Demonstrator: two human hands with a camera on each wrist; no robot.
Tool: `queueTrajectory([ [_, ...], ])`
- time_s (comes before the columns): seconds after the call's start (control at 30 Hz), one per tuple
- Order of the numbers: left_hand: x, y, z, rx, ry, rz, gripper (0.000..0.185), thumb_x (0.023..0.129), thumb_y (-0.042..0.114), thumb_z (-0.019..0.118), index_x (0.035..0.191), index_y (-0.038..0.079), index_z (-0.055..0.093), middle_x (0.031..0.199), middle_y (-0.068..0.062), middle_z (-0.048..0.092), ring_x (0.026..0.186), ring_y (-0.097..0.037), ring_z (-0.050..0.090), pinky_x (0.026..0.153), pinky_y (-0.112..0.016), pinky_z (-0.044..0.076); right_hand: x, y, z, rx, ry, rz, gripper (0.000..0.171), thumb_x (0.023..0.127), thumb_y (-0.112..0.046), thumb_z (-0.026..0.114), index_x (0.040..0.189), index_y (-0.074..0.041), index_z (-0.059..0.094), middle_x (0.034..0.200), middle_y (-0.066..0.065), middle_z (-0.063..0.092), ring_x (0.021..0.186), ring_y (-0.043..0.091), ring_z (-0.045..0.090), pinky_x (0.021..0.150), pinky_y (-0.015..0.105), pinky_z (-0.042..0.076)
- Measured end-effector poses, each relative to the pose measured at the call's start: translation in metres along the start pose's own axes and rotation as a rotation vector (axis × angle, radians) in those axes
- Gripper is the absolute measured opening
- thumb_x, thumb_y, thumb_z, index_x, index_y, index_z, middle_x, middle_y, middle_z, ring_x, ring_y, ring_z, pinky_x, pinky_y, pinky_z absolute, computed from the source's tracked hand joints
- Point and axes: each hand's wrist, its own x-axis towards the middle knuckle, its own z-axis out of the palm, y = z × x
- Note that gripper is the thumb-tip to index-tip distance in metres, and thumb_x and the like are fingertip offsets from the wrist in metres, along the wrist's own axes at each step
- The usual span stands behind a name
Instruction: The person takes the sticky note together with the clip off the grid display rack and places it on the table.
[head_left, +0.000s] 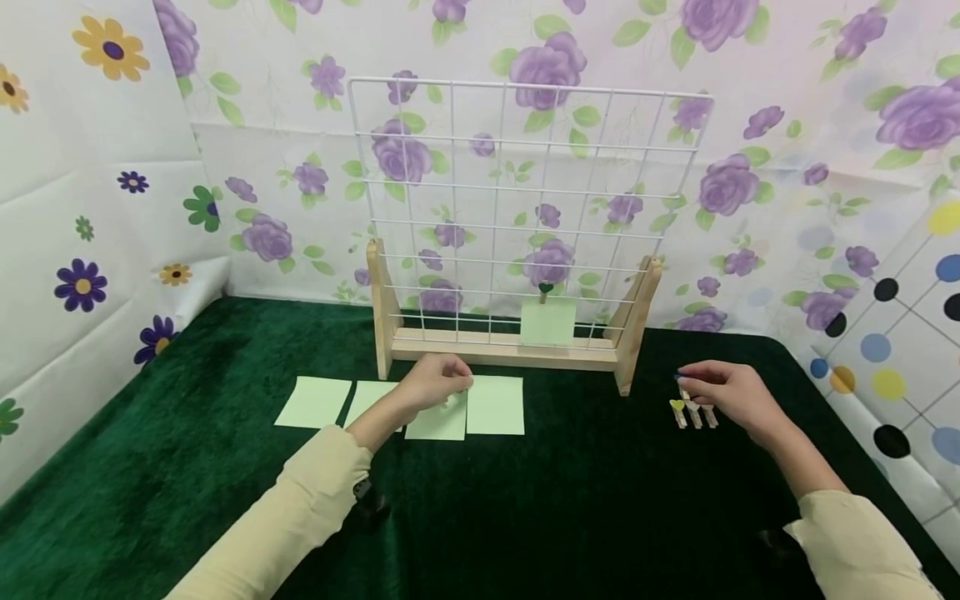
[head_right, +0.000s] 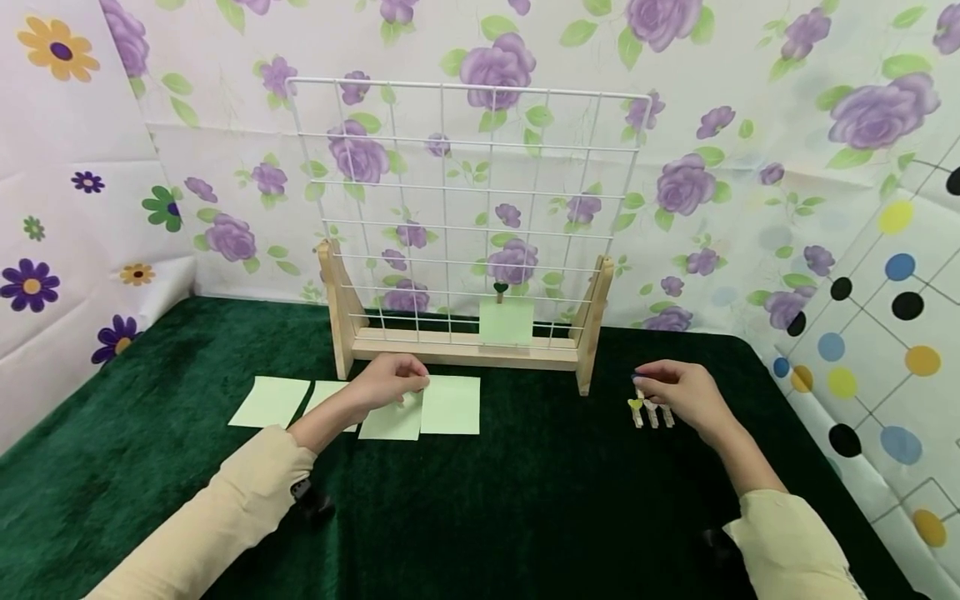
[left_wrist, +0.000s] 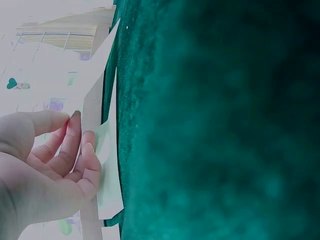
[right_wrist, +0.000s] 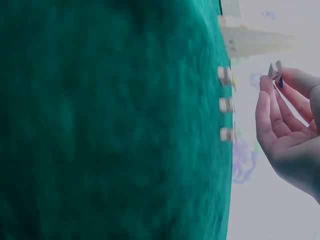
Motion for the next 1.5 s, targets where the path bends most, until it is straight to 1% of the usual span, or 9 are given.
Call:
queueTrajectory([
  [0.1,0.001,0.001,0.0,0.033,0.0,0.002,0.013,0.096,0.016,0.061,0.101,0.005,0.067,0.096,-0.006,0.061,0.088,-0.02,0.055,0.07,-0.032,0.047,-0.002,0.006,-0.006,-0.001,0.014,0.015,0.052,0.097,-0.036,0.06,0.127,0.006,0.057,0.115,0.021,0.063,0.086,0.011,0.065,0.075,0.029,0.055],
  [0.23,0.0,0.003,-0.002,0.067,-0.007,0.029,0.011,0.096,0.015,0.061,0.097,0.005,0.067,0.095,-0.006,0.061,0.089,-0.021,0.054,0.072,-0.035,0.044,-0.003,0.016,-0.014,0.009,0.019,0.024,0.052,0.097,-0.034,0.06,0.127,0.008,0.056,0.12,0.024,0.06,0.087,0.006,0.064,0.076,0.026,0.054],
  [0.43,-0.001,0.005,-0.005,0.101,-0.015,0.064,0.01,0.095,0.014,0.062,0.094,0.006,0.068,0.098,-0.005,0.062,0.092,-0.021,0.055,0.077,-0.038,0.044,-0.006,0.029,-0.023,0.016,0.023,0.058,0.056,0.097,-0.037,0.059,0.129,0.009,0.053,0.127,0.028,0.054,0.088,-0.002,0.06,0.077,0.024,0.054],
  [0.6,0.0,0.004,-0.005,0.107,-0.002,0.05,0.01,0.094,0.013,0.063,0.094,0.006,0.07,0.097,-0.004,0.063,0.092,-0.021,0.055,0.077,-0.037,0.045,-0.008,0.034,-0.026,0.008,0.018,0.066,0.057,0.097,-0.036,0.059,0.129,0.01,0.053,0.129,0.03,0.052,0.088,-0.003,0.059,0.076,0.024,0.054],
  [0.8,0.003,0.003,-0.003,0.082,0.003,0.015,0.01,0.093,0.014,0.065,0.094,0.006,0.071,0.097,-0.004,0.063,0.089,-0.02,0.055,0.075,-0.035,0.045,-0.009,0.036,-0.028,0.008,0.003,0.069,0.057,0.097,-0.036,0.059,0.129,0.011,0.052,0.129,0.03,0.051,0.088,-0.002,0.059,0.077,0.025,0.054],
  [1.07,0.001,0.006,0.001,0.067,0.0,0.02,0.011,0.093,0.014,0.065,0.094,0.005,0.071,0.099,-0.005,0.062,0.09,-0.021,0.055,0.074,-0.034,0.046,-0.01,0.041,-0.032,0.006,0.011,0.068,0.057,0.097,-0.034,0.06,0.129,0.012,0.052,0.128,0.03,0.052,0.087,-0.002,0.06,0.076,0.024,0.054],
  [1.23,0.002,0.004,0.001,0.062,-0.003,0.025,0.011,0.094,0.014,0.064,0.095,0.005,0.071,0.098,-0.006,0.062,0.089,-0.021,0.056,0.072,-0.034,0.046,-0.011,0.043,-0.035,-0.015,0.0,0.073,0.056,0.097,-0.035,0.06,0.128,0.011,0.053,0.127,0.03,0.053,0.087,-0.001,0.059,0.075,0.025,0.054],
  [1.33,0.002,0.003,0.001,0.066,-0.002,0.027,0.011,0.094,0.013,0.063,0.095,0.005,0.071,0.097,-0.005,0.062,0.089,-0.021,0.056,0.071,-0.034,0.046,-0.009,0.046,-0.035,-0.037,-0.011,0.086,0.056,0.096,-0.036,0.062,0.127,0.01,0.054,0.125,0.028,0.055,0.088,0.002,0.06,0.075,0.026,0.054],
  [1.5,0.001,0.003,0.001,0.086,0.005,0.041,0.01,0.094,0.012,0.064,0.095,0.005,0.071,0.096,-0.005,0.063,0.087,-0.021,0.055,0.069,-0.033,0.045,-0.007,0.05,-0.033,-0.064,-0.044,0.098,0.053,0.095,-0.033,0.063,0.125,0.01,0.056,0.123,0.026,0.057,0.092,0.011,0.061,0.074,0.028,0.055],
])
